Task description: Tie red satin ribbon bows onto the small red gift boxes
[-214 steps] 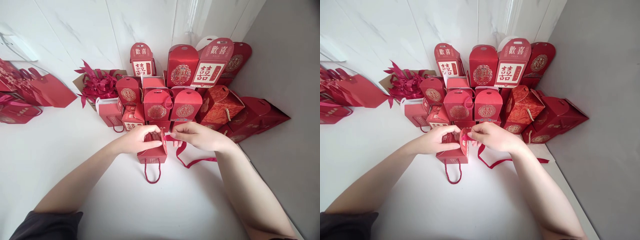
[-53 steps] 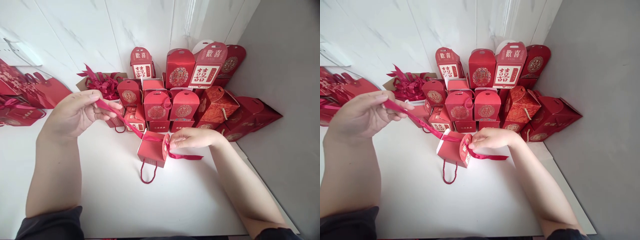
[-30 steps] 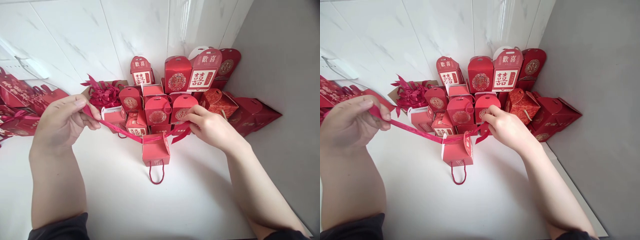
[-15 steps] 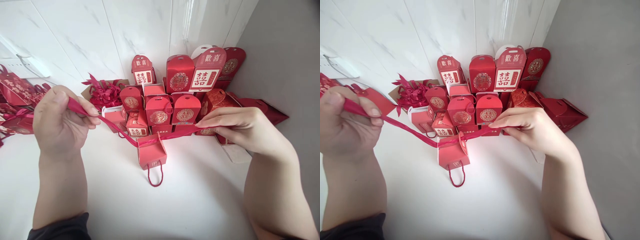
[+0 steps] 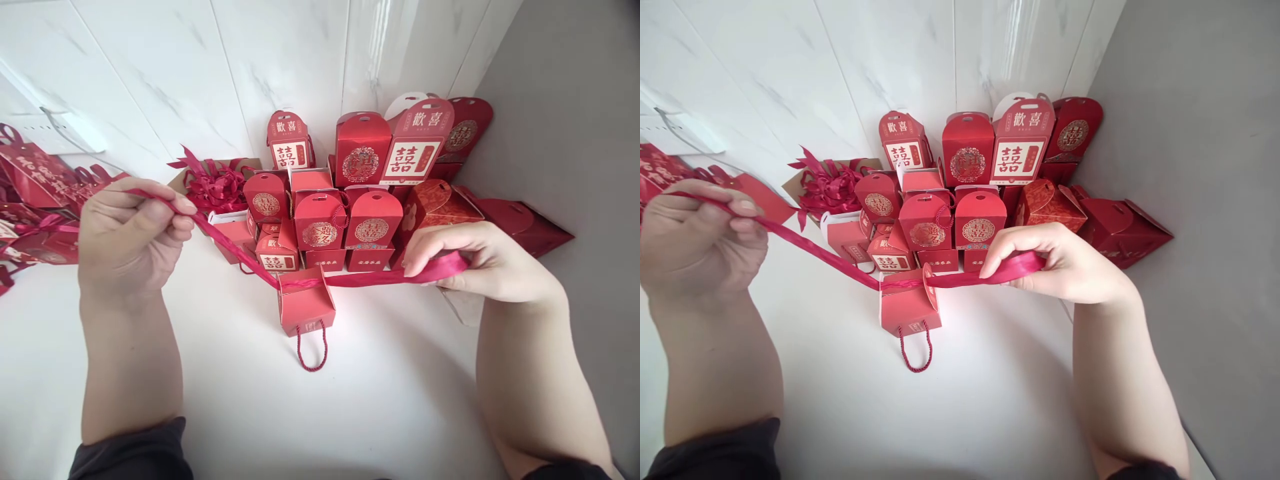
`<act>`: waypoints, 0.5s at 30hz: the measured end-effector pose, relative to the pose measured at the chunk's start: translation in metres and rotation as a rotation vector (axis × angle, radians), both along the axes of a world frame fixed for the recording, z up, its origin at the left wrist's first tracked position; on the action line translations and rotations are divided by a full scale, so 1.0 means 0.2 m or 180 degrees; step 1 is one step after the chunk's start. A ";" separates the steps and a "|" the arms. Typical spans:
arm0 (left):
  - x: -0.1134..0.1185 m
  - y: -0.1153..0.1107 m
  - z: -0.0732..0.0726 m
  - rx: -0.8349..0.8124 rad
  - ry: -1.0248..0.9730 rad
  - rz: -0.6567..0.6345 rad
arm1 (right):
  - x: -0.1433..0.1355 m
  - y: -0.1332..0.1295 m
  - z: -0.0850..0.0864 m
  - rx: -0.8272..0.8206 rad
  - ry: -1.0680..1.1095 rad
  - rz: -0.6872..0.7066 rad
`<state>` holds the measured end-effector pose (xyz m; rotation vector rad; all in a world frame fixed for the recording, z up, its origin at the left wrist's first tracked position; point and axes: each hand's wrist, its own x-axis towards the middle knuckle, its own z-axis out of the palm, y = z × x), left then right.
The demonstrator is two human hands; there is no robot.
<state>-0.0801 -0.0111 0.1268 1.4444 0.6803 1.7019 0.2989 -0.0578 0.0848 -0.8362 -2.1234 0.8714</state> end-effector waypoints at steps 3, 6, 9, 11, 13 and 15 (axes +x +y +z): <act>0.07 0.00 0.03 -0.0017 -0.0058 -0.0198 | -0.04 0.00 0.04 0.0066 0.0487 0.0110; 0.19 0.01 0.05 0.0091 0.0240 -0.0820 | -0.16 0.01 0.08 0.0078 0.0965 0.0059; 0.34 0.00 0.03 0.0226 0.0417 -0.1168 | -0.30 0.04 0.09 -0.0389 0.1535 0.0126; 0.44 0.01 -0.01 0.0038 0.0710 -0.1315 | -0.38 0.06 0.06 -0.0779 0.1823 0.0358; 0.50 0.01 -0.05 -0.0078 0.0851 -0.1582 | -0.43 0.08 0.03 -0.1102 0.1979 0.0508; 0.53 0.02 -0.08 -0.0200 0.0870 -0.1788 | -0.46 0.10 0.00 -0.1322 0.2082 0.0558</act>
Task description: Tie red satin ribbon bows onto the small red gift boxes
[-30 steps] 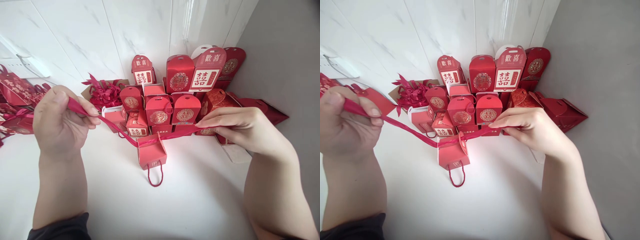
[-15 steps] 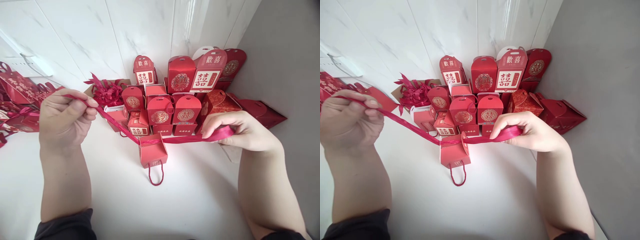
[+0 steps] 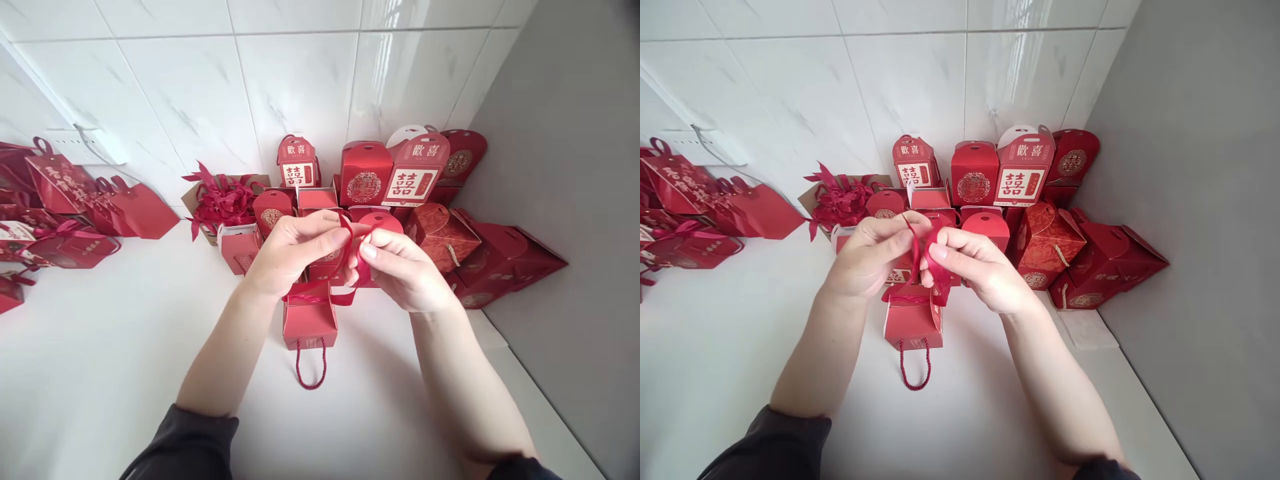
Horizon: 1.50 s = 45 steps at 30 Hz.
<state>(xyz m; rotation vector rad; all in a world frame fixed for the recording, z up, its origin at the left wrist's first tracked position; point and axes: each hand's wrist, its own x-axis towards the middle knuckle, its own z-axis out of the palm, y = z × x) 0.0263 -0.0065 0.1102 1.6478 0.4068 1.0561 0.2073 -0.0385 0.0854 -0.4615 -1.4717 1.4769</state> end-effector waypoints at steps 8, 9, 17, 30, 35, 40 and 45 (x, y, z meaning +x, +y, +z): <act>0.00 0.03 -0.05 -0.0529 -0.0427 -0.0617 | -0.01 0.03 -0.05 0.0075 -0.0025 0.0203; 0.01 0.03 -0.05 -0.0605 -0.0419 -0.0727 | -0.01 0.04 -0.06 0.0079 -0.0094 0.0235; 0.05 0.03 -0.08 -0.0734 -0.0439 -0.0332 | 0.02 0.03 -0.04 0.0393 -0.0556 -0.0240; 0.09 -0.04 -0.07 -0.0084 0.0339 0.0956 | 0.00 0.01 -0.04 0.0908 -0.0603 -0.2103; 0.09 -0.03 -0.07 -0.0466 0.0644 0.0455 | 0.02 0.00 -0.03 0.1082 -0.0579 -0.2555; 0.12 -0.04 -0.08 -0.0611 0.0416 0.0244 | 0.01 -0.01 0.00 0.1325 -0.0526 -0.2938; 0.15 -0.04 -0.12 -0.0808 -0.0018 0.0387 | 0.00 -0.01 -0.02 0.1340 -0.0621 -0.3282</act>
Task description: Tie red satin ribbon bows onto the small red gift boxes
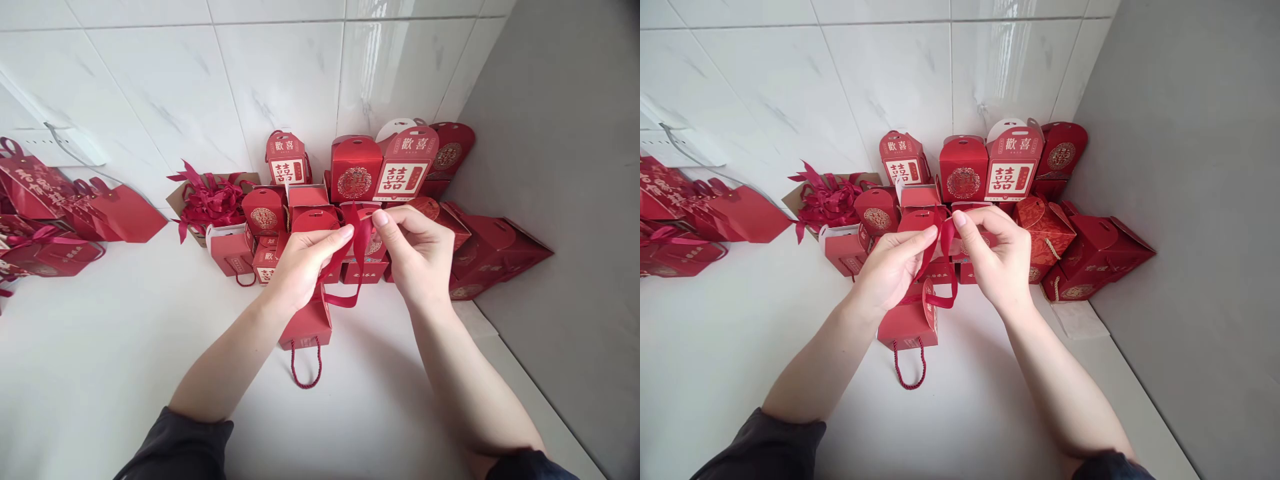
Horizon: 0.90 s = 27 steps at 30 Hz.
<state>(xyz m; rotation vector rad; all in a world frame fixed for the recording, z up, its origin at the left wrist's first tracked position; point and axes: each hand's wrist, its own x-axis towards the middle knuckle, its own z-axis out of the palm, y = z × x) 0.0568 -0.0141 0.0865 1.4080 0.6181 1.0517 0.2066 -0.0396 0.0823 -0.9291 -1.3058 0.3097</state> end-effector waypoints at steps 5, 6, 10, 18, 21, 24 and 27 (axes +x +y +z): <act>0.01 0.01 -0.03 -0.0086 -0.0082 -0.0103 | -0.01 0.00 -0.01 0.0171 -0.0249 -0.0513; 0.02 0.01 -0.04 -0.0099 -0.0089 -0.0135 | -0.01 0.00 -0.01 0.0203 -0.0288 -0.0560; 0.04 0.00 -0.06 -0.0163 -0.0124 -0.0186 | -0.02 0.00 -0.02 0.0279 -0.0345 -0.0586; 0.04 -0.01 -0.04 -0.0371 -0.0358 -0.0358 | -0.02 0.00 -0.02 0.0301 -0.0207 -0.0470; 0.03 -0.01 -0.02 -0.0373 -0.0495 -0.0369 | -0.02 -0.01 -0.01 0.0228 -0.0116 -0.0325; 0.02 -0.02 0.00 -0.0156 -0.0517 -0.0230 | -0.01 -0.02 0.01 0.0124 -0.0137 -0.0090; 0.02 -0.05 0.02 0.0003 -0.0498 -0.0157 | -0.01 -0.05 0.02 0.0145 -0.0250 0.0106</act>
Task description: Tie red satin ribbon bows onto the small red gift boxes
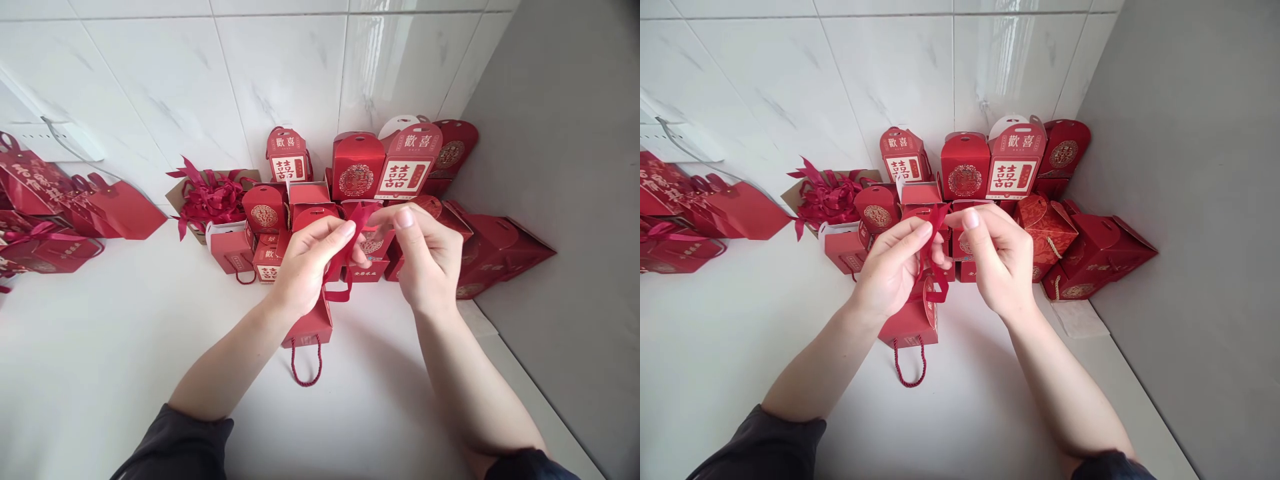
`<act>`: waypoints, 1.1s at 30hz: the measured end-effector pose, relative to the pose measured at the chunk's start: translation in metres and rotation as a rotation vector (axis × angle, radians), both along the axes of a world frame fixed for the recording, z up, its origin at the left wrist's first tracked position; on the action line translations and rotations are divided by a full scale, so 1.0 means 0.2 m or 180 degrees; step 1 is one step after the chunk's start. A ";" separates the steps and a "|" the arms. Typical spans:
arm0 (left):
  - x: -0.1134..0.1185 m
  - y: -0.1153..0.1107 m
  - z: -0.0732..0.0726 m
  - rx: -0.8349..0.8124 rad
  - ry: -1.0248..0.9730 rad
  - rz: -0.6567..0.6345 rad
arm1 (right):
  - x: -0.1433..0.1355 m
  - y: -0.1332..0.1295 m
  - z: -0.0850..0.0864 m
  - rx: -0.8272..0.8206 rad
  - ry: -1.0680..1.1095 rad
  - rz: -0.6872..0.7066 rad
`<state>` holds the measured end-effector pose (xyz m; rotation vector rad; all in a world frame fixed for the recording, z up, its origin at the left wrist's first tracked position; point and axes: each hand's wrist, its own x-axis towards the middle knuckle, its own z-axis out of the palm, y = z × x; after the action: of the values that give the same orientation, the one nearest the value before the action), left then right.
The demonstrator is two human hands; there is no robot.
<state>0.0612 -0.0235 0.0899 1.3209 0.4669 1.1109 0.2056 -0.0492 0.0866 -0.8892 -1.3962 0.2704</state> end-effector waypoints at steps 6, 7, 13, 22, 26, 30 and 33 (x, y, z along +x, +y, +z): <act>0.00 -0.05 0.01 0.0315 0.0201 0.0188 | -0.02 -0.05 0.02 0.0032 -0.0089 0.0036; 0.00 -0.05 0.01 0.0362 0.0221 0.0215 | -0.02 -0.06 0.02 0.0050 -0.0068 0.0021; 0.01 -0.05 0.01 0.0437 0.0212 0.0219 | -0.03 -0.06 0.02 0.0089 0.0011 0.0041; 0.01 -0.05 0.01 0.0401 0.0243 0.0223 | -0.04 -0.06 0.00 -0.0120 0.0050 0.0179; 0.01 -0.05 0.00 0.0391 0.0254 0.0266 | -0.04 -0.06 -0.01 -0.0178 0.0032 0.0241; 0.01 -0.05 0.00 0.0414 0.0223 0.0282 | -0.03 -0.06 0.00 -0.0141 -0.0003 0.0263; 0.01 -0.04 0.00 0.0450 0.0253 0.0288 | -0.03 -0.06 0.01 -0.0103 -0.0038 0.0182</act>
<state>0.0637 -0.0323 0.0906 1.4839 0.5186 1.1871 0.2004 -0.0610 0.0881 -0.8796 -1.4333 0.3326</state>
